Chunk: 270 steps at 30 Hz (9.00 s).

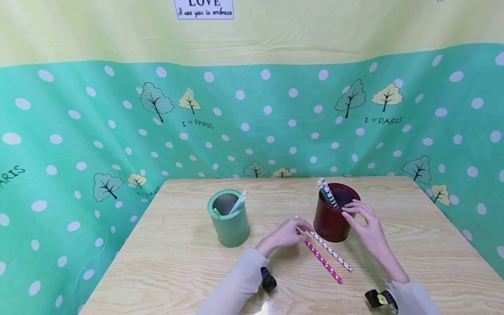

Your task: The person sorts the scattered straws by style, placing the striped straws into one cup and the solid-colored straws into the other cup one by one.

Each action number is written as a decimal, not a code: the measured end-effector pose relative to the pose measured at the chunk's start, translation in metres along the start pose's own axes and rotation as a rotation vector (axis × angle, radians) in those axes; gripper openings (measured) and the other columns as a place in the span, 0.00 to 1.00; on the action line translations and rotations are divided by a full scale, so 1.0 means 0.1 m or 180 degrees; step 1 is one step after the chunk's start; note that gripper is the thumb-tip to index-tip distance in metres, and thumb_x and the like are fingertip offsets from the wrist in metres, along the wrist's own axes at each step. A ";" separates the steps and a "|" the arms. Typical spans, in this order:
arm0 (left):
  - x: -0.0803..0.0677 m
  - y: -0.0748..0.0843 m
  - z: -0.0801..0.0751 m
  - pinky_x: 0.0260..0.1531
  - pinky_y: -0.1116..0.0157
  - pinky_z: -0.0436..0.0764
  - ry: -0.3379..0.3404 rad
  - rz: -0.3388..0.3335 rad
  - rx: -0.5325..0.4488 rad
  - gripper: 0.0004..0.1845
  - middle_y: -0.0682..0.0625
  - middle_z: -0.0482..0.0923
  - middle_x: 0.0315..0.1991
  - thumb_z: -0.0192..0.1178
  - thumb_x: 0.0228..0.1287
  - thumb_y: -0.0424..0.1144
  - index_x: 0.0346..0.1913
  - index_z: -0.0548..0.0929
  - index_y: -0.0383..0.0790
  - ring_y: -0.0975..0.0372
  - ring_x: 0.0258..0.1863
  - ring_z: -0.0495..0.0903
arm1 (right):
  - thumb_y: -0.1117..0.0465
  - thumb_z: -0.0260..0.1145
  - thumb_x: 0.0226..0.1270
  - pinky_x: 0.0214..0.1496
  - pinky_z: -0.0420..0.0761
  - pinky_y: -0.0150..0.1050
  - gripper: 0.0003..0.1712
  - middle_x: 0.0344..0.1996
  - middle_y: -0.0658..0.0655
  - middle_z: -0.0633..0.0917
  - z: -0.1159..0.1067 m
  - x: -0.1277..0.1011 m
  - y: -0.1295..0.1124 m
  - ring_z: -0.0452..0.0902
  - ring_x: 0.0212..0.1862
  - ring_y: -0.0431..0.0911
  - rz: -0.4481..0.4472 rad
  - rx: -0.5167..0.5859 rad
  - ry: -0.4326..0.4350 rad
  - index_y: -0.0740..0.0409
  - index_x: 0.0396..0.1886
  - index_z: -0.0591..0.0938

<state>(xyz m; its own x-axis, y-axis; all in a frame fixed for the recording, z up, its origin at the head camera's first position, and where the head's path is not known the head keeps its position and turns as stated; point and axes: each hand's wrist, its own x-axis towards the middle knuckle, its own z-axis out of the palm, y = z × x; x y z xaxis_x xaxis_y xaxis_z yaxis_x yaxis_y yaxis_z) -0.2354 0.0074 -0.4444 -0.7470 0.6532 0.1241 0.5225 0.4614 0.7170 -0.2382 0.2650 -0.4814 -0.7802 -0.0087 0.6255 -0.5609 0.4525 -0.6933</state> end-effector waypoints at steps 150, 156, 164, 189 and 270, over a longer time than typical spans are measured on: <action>0.05 1.02 -0.85 0.41 0.69 0.76 0.1507 0.0387 -0.1685 0.12 0.34 0.75 0.38 0.56 0.53 0.24 0.42 0.73 0.25 0.67 0.36 0.74 | 0.76 0.62 0.51 0.56 0.54 0.22 0.08 0.37 0.66 0.77 -0.05 0.11 -1.10 0.63 0.54 0.45 0.0125 -0.0205 0.0077 0.69 0.33 0.80; 0.09 1.11 -0.91 0.42 0.68 0.76 0.1590 0.0457 -0.1721 0.12 0.35 0.75 0.38 0.56 0.54 0.24 0.43 0.73 0.25 0.67 0.36 0.74 | 0.76 0.62 0.51 0.57 0.54 0.22 0.08 0.36 0.67 0.77 -0.04 0.12 -1.10 0.63 0.54 0.44 0.0112 -0.0195 0.0095 0.69 0.33 0.80; 0.13 1.24 -0.96 0.43 0.67 0.75 0.1630 0.0572 -0.1690 0.13 0.33 0.75 0.39 0.56 0.55 0.25 0.44 0.73 0.24 0.61 0.38 0.75 | 0.77 0.62 0.50 0.57 0.54 0.22 0.08 0.36 0.67 0.77 -0.04 0.12 -1.09 0.63 0.54 0.45 0.0074 -0.0201 0.0103 0.69 0.33 0.80; 0.46 1.17 -0.75 0.40 0.71 0.76 0.1717 0.0620 -0.1806 0.12 0.37 0.77 0.40 0.57 0.55 0.27 0.43 0.74 0.28 0.62 0.39 0.77 | 0.67 0.63 0.55 0.58 0.54 0.24 0.07 0.39 0.54 0.77 -0.04 0.07 -0.66 0.61 0.56 0.38 -0.0050 -0.0125 0.0047 0.61 0.36 0.81; 0.19 0.16 0.07 0.37 0.76 0.73 0.0158 -0.0167 -0.0472 0.10 0.48 0.79 0.38 0.59 0.54 0.30 0.41 0.80 0.35 0.63 0.38 0.77 | 0.63 0.66 0.53 0.62 0.52 0.32 0.14 0.44 0.49 0.78 0.05 -0.02 0.35 0.60 0.60 0.44 -0.0104 -0.0187 0.0122 0.48 0.41 0.81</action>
<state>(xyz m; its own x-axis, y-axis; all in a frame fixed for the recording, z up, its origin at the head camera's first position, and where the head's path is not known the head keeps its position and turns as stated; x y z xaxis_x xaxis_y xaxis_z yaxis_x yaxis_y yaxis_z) -0.2382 0.0314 -0.4354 -0.7930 0.5983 0.1148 0.4185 0.3980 0.8163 -0.2575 0.2763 -0.5086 -0.7498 0.0095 0.6616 -0.5678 0.5041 -0.6508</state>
